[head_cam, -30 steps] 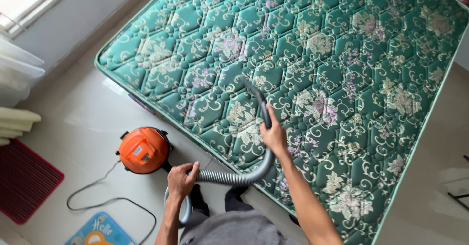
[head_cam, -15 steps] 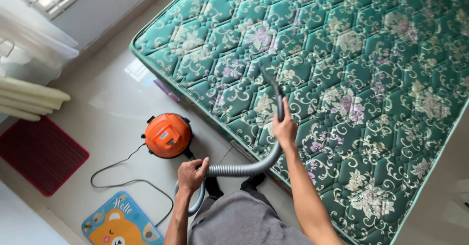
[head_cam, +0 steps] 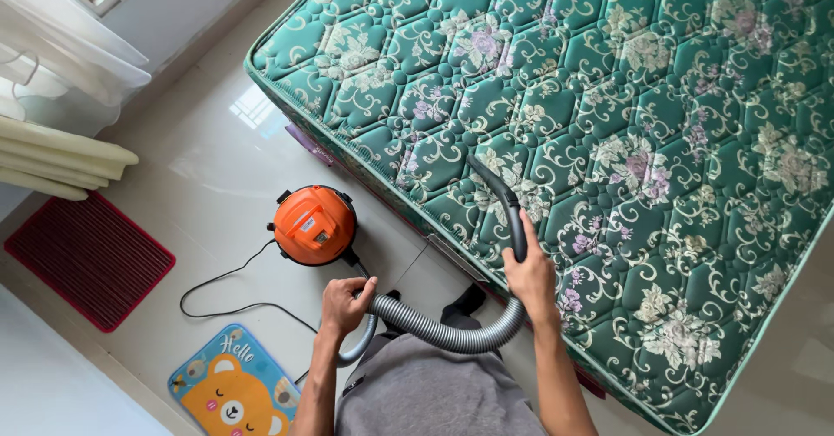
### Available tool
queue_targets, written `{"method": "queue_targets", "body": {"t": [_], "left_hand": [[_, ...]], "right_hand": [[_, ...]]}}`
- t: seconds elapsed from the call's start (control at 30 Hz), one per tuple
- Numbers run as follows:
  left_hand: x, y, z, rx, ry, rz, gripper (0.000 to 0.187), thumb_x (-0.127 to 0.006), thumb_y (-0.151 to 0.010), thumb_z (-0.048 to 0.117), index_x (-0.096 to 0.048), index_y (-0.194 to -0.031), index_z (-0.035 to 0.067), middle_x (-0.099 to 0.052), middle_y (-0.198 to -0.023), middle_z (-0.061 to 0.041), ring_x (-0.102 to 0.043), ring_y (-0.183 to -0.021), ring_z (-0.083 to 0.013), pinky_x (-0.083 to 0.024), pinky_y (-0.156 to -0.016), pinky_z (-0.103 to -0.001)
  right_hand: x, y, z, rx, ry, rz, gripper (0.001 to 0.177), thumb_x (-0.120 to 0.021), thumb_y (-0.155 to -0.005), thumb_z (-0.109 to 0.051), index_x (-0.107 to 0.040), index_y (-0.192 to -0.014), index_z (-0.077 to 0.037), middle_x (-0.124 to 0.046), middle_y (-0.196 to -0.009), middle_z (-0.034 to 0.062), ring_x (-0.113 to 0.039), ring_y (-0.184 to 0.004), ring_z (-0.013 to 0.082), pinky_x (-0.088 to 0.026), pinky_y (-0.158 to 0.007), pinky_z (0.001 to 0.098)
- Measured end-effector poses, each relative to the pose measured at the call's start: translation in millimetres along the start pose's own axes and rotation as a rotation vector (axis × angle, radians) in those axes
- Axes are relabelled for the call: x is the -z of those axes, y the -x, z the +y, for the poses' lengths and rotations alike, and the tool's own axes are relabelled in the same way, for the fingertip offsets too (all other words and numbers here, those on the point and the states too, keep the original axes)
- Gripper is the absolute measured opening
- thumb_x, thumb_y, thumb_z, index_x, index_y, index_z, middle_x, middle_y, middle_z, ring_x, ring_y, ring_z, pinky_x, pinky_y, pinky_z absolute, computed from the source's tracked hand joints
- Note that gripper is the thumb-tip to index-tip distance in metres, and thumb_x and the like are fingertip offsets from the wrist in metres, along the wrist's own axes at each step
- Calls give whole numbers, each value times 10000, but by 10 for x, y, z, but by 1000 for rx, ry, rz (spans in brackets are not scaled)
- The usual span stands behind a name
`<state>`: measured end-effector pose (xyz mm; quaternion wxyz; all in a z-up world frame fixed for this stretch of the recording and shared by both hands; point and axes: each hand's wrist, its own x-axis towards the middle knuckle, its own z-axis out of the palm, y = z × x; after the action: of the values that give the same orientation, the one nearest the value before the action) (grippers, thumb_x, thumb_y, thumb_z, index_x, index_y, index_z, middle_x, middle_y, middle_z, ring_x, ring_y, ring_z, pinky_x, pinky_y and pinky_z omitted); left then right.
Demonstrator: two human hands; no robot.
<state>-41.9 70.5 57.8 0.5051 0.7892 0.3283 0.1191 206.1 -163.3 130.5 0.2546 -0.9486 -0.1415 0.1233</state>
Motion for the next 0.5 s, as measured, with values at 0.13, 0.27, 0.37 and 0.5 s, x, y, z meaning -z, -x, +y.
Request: {"method": "queue_targets", "body": {"t": [0.13,0.27,0.37,0.5], "left_hand": [[22,-19,0,-28,-49,0,405,-657,-894,349,-753,-727,-6,-556,-491,-157,-542,-416,-249,-427,-474,-390],[35,-79,-10,2,-87,-41,450,-652,-910,366,-736,-686,-15,-533,-484,-169,-519,-412,-267,-415,-484,-401],[25,-113,-52,-44,-67,-22,456,-658,-922,358,-710,-687,-30,-516,-494,-166,-489,-416,-269,-398,-482,-404],[61,-91,-141,-86,35,2,422,-648,-913,334,-715,-701,-25,-514,-479,-152,-505,-407,-236,-391,-465,-388]], "right_hand": [[-349,-370,40,2,-39,82,767,-637,-906,-269,-341,-1608,-361,-731,-768,211,-722,-679,388,-588,-622,498],[-485,-813,-20,100,-89,197,762,-650,-905,-258,-339,-1599,-308,-727,-767,191,-716,-613,353,-589,-588,474],[-314,-698,-187,6,-196,131,730,-621,-938,-223,-333,-1604,-304,-719,-675,158,-708,-535,273,-585,-547,425],[107,-185,-386,-197,-280,-43,769,-607,-920,-141,-310,-1605,-325,-683,-674,123,-659,-487,221,-576,-451,394]]}}
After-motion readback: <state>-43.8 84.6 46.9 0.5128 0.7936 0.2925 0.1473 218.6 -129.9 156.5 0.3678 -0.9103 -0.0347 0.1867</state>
